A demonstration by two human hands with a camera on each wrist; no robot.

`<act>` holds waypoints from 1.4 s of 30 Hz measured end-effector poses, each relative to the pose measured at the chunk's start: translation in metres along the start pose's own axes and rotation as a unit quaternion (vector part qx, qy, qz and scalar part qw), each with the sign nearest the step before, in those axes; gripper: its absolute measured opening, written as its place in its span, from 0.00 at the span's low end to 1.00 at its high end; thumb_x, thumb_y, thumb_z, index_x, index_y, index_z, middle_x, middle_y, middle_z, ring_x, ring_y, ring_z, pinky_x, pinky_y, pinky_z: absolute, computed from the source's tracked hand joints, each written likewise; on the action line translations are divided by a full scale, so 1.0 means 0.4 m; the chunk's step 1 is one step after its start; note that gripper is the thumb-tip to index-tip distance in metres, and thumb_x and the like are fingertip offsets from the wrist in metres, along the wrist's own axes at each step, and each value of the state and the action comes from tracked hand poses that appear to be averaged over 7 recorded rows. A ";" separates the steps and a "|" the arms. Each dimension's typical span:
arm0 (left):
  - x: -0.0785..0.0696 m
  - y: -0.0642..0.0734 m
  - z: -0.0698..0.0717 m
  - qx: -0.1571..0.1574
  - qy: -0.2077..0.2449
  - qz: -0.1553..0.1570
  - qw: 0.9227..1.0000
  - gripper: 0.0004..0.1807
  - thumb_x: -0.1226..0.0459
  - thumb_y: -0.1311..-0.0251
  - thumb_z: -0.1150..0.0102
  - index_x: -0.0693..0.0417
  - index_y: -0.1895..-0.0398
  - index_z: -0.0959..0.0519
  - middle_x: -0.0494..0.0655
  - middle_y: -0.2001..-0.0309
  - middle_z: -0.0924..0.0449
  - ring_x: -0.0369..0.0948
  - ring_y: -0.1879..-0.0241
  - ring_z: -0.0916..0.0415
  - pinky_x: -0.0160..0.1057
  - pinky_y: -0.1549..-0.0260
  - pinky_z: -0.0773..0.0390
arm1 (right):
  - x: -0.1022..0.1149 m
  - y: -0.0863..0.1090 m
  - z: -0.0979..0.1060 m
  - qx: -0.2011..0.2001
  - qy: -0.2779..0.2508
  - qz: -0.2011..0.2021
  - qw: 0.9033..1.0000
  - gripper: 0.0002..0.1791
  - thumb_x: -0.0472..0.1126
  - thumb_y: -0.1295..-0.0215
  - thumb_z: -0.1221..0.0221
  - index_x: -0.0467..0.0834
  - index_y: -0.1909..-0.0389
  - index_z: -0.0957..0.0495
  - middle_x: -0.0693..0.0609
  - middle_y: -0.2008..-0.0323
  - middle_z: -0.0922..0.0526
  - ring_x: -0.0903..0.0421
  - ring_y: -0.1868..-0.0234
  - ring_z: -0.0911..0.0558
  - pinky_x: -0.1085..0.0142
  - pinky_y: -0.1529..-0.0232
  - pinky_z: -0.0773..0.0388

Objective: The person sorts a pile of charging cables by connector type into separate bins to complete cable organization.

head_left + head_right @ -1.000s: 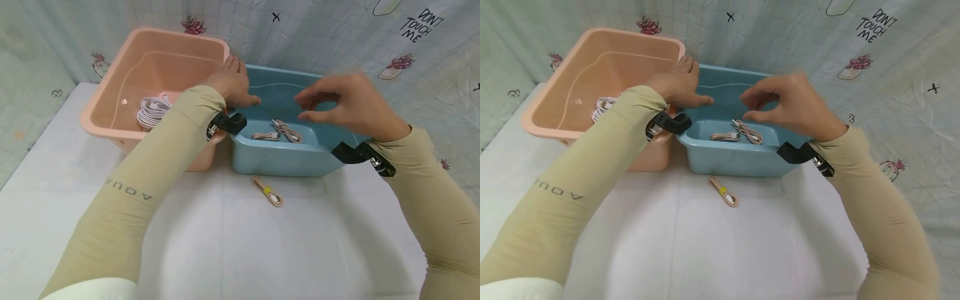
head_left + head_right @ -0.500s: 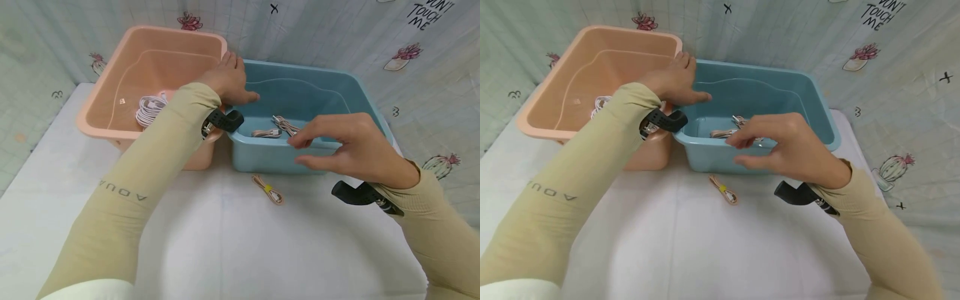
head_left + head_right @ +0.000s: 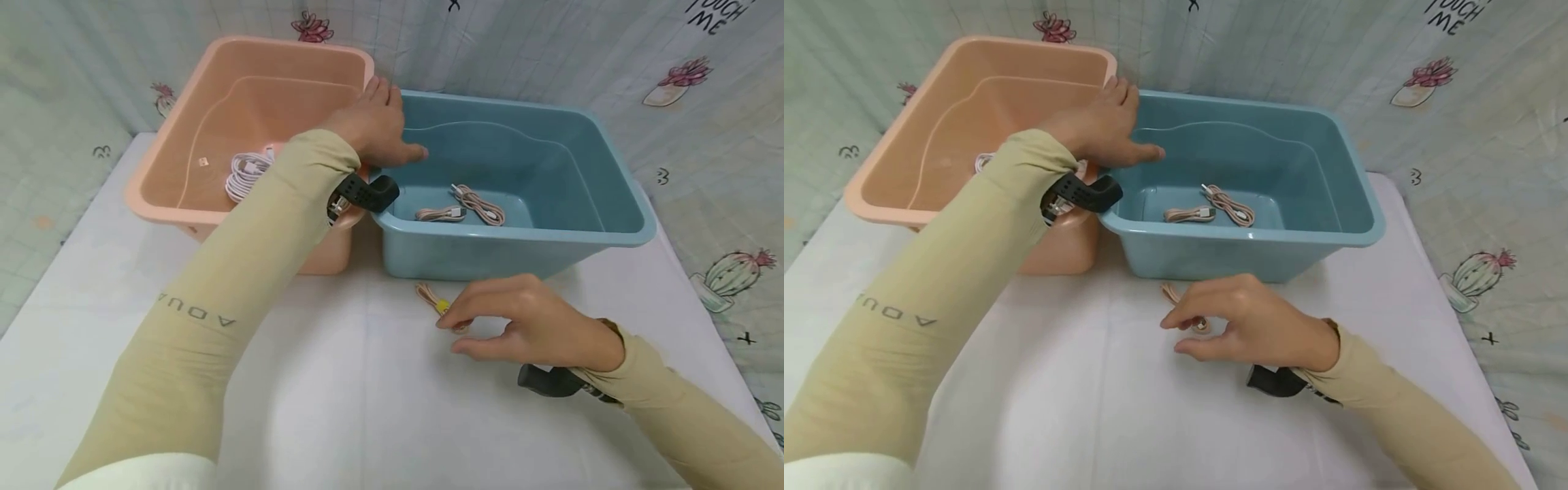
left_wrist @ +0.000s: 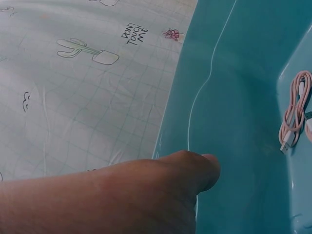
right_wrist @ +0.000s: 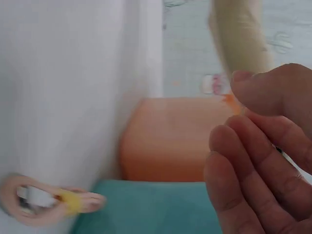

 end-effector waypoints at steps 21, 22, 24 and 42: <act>0.002 -0.002 -0.001 0.000 0.005 0.011 1.000 0.56 0.34 0.33 0.68 0.66 0.27 0.79 0.61 0.24 0.85 0.54 0.23 0.86 0.49 0.22 0.73 | -0.133 0.085 -0.136 0.170 -0.020 -0.145 0.974 0.23 0.53 0.49 0.28 0.55 0.50 0.19 0.63 0.61 0.18 0.67 0.61 0.20 0.72 0.59 0.20; 0.002 -0.003 -0.001 0.001 0.006 0.011 1.000 0.56 0.34 0.34 0.68 0.65 0.27 0.79 0.61 0.24 0.85 0.54 0.23 0.86 0.49 0.22 0.73 | -0.133 0.087 -0.140 0.174 -0.021 -0.147 0.973 0.24 0.53 0.49 0.28 0.55 0.50 0.19 0.63 0.61 0.18 0.67 0.61 0.20 0.72 0.59 0.20; 0.003 -0.004 -0.001 0.001 0.005 0.011 1.000 0.56 0.34 0.34 0.68 0.66 0.27 0.79 0.61 0.24 0.86 0.54 0.23 0.86 0.49 0.22 0.73 | -0.134 0.090 -0.145 0.180 -0.019 -0.152 0.972 0.24 0.53 0.50 0.28 0.55 0.50 0.19 0.63 0.61 0.18 0.67 0.61 0.21 0.72 0.59 0.20; 0.003 0.005 -0.002 0.002 -0.001 0.011 1.000 0.56 0.35 0.33 0.67 0.66 0.27 0.79 0.61 0.24 0.84 0.54 0.22 0.85 0.49 0.22 0.72 | -0.132 0.123 -0.165 0.208 -0.020 -0.182 0.961 0.22 0.52 0.50 0.27 0.57 0.52 0.18 0.65 0.65 0.20 0.69 0.63 0.22 0.75 0.59 0.22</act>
Point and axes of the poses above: each hand's wrist, its own y-axis away from the middle knuckle, its own z-axis out of the back of the hand, x = y × z, the point moved 6 cm from there along -y, towards the middle knuckle
